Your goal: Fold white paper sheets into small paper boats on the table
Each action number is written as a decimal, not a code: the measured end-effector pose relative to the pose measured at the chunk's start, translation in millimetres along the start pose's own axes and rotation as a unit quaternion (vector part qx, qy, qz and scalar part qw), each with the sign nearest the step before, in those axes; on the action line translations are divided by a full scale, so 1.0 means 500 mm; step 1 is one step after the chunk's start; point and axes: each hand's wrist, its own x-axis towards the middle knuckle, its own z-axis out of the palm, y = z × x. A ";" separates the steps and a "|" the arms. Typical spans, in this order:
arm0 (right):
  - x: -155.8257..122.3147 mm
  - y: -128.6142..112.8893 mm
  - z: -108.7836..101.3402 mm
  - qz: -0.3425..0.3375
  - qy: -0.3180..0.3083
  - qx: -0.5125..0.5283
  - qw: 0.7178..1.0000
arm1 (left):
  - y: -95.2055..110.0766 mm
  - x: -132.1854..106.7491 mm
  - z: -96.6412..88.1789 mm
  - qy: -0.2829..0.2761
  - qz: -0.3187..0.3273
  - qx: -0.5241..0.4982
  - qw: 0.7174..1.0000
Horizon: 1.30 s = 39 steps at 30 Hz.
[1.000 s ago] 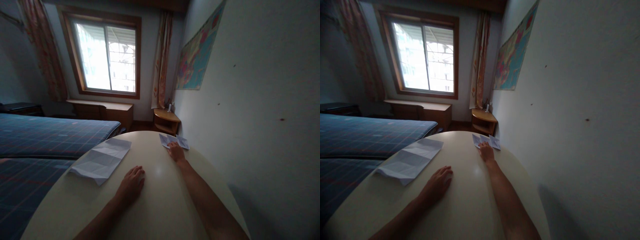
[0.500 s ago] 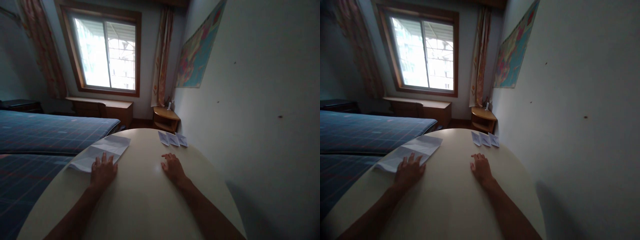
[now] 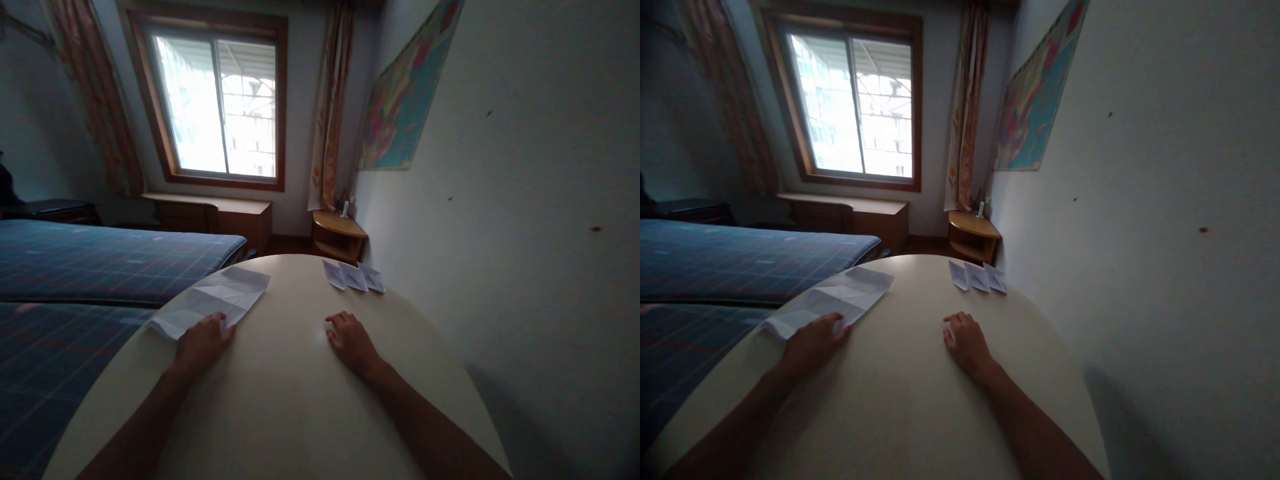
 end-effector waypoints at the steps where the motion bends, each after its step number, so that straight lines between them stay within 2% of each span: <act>1: 0.000 0.000 0.000 0.001 -0.004 -0.002 1.000 | -0.004 0.001 -0.001 -0.001 0.002 -0.003 1.000; 8: 0.002 -0.004 -0.006 -0.003 -0.023 -0.010 1.000 | 0.004 0.004 -0.004 0.020 0.002 0.043 0.999; 11: 0.002 -0.004 -0.008 -0.006 -0.019 -0.013 1.000 | 0.016 0.000 -0.009 0.061 0.001 0.045 0.997; 14: 0.001 -0.003 -0.007 -0.011 -0.015 -0.015 1.000 | 0.030 -0.008 -0.017 0.135 0.012 0.032 0.990; 18: -0.001 0.000 -0.005 -0.008 -0.003 -0.001 1.000 | 0.058 -0.026 -0.018 0.229 0.108 0.019 0.967; 23: -0.002 -0.004 -0.017 -0.008 0.070 0.059 0.996 | 0.108 -0.058 0.002 0.262 0.256 0.007 0.930; 25: -0.004 -0.010 -0.026 -0.039 0.092 0.075 0.992 | 0.130 -0.075 0.008 0.260 0.321 0.002 0.911; 27: -0.009 -0.018 -0.034 -0.102 0.091 0.078 0.988 | 0.151 -0.095 0.013 0.248 0.365 -0.003 0.897; 29: -0.015 -0.026 -0.039 -0.178 0.072 0.067 0.979 | 0.172 -0.118 0.015 0.230 0.410 -0.003 0.883; 32: -0.023 -0.034 -0.040 -0.257 0.021 0.036 0.965 | 0.198 -0.153 0.014 0.160 0.448 -0.008 0.880; 36: -0.031 -0.045 -0.053 -0.293 -0.084 -0.001 0.952 | 0.203 -0.172 -0.007 0.057 0.421 -0.073 0.902; 38: -0.036 -0.055 -0.069 -0.292 -0.116 -0.010 0.949 | 0.185 -0.154 -0.020 0.050 0.372 -0.134 0.917; 39: -0.039 -0.061 -0.078 -0.294 -0.126 -0.012 0.947 | 0.171 -0.138 -0.024 0.065 0.327 -0.160 0.929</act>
